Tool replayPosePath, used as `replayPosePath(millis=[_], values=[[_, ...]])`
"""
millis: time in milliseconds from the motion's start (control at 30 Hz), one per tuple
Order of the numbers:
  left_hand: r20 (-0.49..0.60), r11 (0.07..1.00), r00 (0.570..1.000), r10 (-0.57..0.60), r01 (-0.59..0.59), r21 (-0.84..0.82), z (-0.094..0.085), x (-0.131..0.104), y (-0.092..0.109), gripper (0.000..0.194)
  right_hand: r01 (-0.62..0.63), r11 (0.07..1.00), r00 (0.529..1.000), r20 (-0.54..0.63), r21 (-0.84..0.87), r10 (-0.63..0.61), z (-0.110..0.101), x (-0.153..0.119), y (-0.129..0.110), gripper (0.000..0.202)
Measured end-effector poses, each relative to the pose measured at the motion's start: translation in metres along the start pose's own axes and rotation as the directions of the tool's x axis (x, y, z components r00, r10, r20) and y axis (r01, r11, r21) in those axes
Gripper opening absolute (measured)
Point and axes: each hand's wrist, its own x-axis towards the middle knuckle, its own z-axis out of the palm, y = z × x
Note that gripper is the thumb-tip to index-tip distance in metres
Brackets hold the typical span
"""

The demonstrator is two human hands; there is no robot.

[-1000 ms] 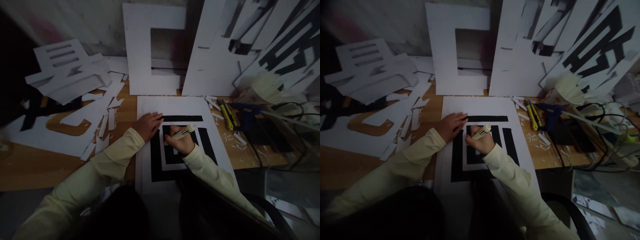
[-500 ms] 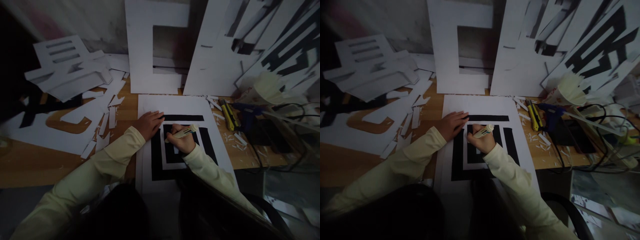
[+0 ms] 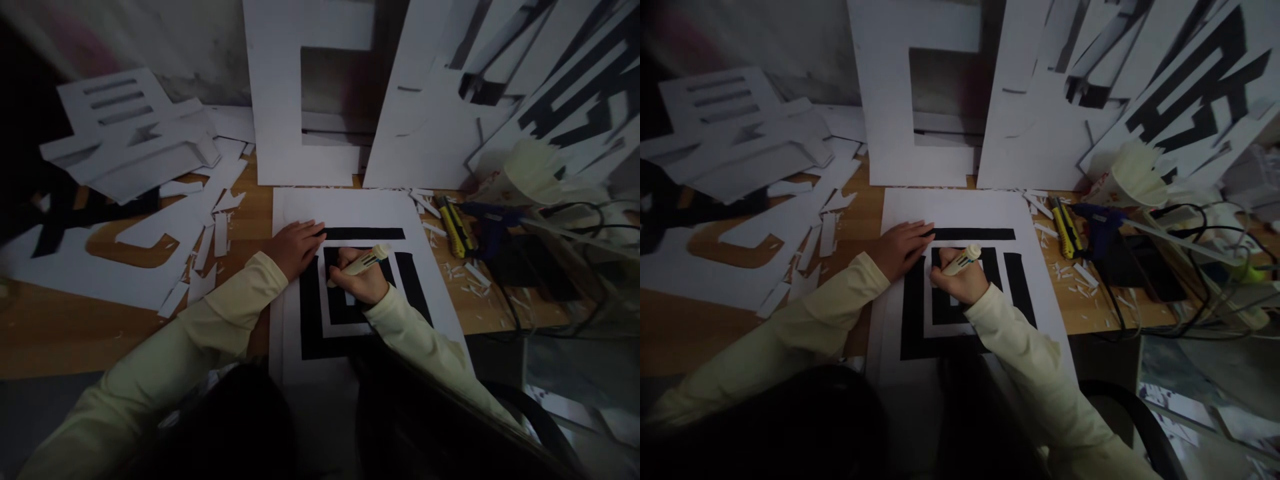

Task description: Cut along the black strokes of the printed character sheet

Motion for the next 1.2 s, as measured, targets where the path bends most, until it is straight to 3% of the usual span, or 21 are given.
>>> replayPosePath(millis=[67,267,567,767,1000,1200], values=[[0.006,1.000,1.000,-0.004,0.004,0.000,0.0001,-0.0002,0.0001,0.030,0.008,1.000,1.000,0.009,0.005,-0.009,-0.0001,-0.0001,-0.0003,0.030],[0.004,1.000,1.000,-0.019,0.019,-0.017,0.0003,-0.0006,0.0001,0.030,0.028,0.999,0.994,-0.108,-0.034,-0.031,0.0003,0.0031,0.0011,0.029],[0.018,1.000,1.000,-0.016,0.016,-0.001,0.0010,-0.0002,-0.0001,0.030,0.022,1.000,0.999,0.032,-0.004,-0.022,-0.0016,0.0002,0.0004,0.029],[0.012,1.000,1.000,-0.006,0.006,0.001,0.0011,0.0003,-0.0006,0.031,0.020,0.999,0.995,-0.098,-0.033,-0.024,-0.0004,0.0028,-0.0006,0.030],[0.010,1.000,1.000,-0.021,0.021,-0.011,0.0016,0.0003,-0.0007,0.032,-0.005,1.000,0.999,0.040,0.022,0.004,-0.0028,-0.0007,0.0010,0.029],[-0.005,0.999,1.000,-0.020,0.020,0.030,-0.0010,-0.0012,0.0032,0.033,0.010,0.997,0.990,-0.140,0.073,0.001,-0.0048,0.0028,0.0015,0.029]])
